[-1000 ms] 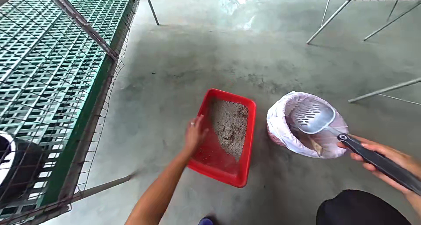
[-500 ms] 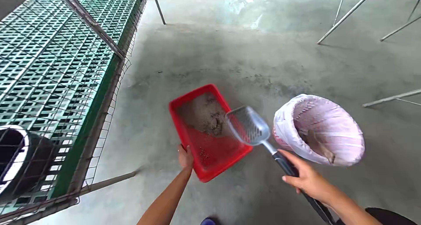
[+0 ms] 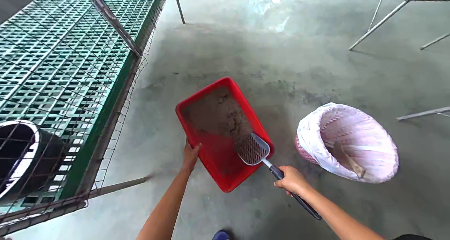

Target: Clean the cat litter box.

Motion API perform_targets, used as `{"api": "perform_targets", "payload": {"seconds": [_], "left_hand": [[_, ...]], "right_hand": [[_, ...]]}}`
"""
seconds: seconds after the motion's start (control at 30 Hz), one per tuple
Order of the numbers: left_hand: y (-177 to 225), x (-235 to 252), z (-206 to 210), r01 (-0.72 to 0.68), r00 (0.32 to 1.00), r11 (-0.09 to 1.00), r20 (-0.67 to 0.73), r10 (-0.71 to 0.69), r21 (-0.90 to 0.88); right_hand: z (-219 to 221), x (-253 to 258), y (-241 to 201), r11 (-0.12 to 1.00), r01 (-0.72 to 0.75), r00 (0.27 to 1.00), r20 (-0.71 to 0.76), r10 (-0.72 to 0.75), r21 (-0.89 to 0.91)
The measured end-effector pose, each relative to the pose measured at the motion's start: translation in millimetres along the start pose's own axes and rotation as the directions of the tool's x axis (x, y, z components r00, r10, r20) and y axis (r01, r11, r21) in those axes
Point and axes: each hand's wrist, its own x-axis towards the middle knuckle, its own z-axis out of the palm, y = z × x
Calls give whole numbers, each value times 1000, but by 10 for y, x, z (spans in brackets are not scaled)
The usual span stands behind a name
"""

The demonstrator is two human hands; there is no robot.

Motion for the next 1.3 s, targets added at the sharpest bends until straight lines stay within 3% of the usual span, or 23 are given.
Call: {"api": "perform_targets", "payload": {"seconds": [0.07,0.17,0.3,0.43,0.63,0.73,0.83,0.93,1.07,1.17,1.3], "left_hand": [[7,-210,24,-81,997,996,5,81,-31],[26,-377,79,-176,983,984,43,178,-35],[19,-290,79,-154,987,988,41,153,3],[-64,-106,67,-111,993,994,27,112,-24],[-256,196,14,56,998,996,25,-57,70],[-443,298,-43,177,984,975,-15,-176,138],[-448,290,-47,193,981,969,-18,-193,152],[-417,295,-71,188,982,963,-18,-188,193],[-434,294,-81,198,979,959,-3,-202,204],[-426,313,-112,220,974,953,-1,-225,208],[-393,300,-101,252,966,946,1,-258,206]], "right_hand": [[159,96,113,994,89,989,-128,-80,69],[312,216,67,948,277,913,-349,-210,155],[309,425,-302,898,429,806,-493,-329,103],[273,595,-467,890,455,789,-468,-398,11],[557,504,-240,821,566,737,-491,-464,74],[494,512,-183,838,544,777,-409,-478,54],[481,534,-240,875,478,826,-378,-417,78],[409,564,-240,864,502,826,-323,-461,50],[417,536,-286,882,462,856,-307,-417,91],[362,548,-287,869,495,840,-257,-479,-2],[461,547,-321,863,505,819,-319,-477,8]]}}
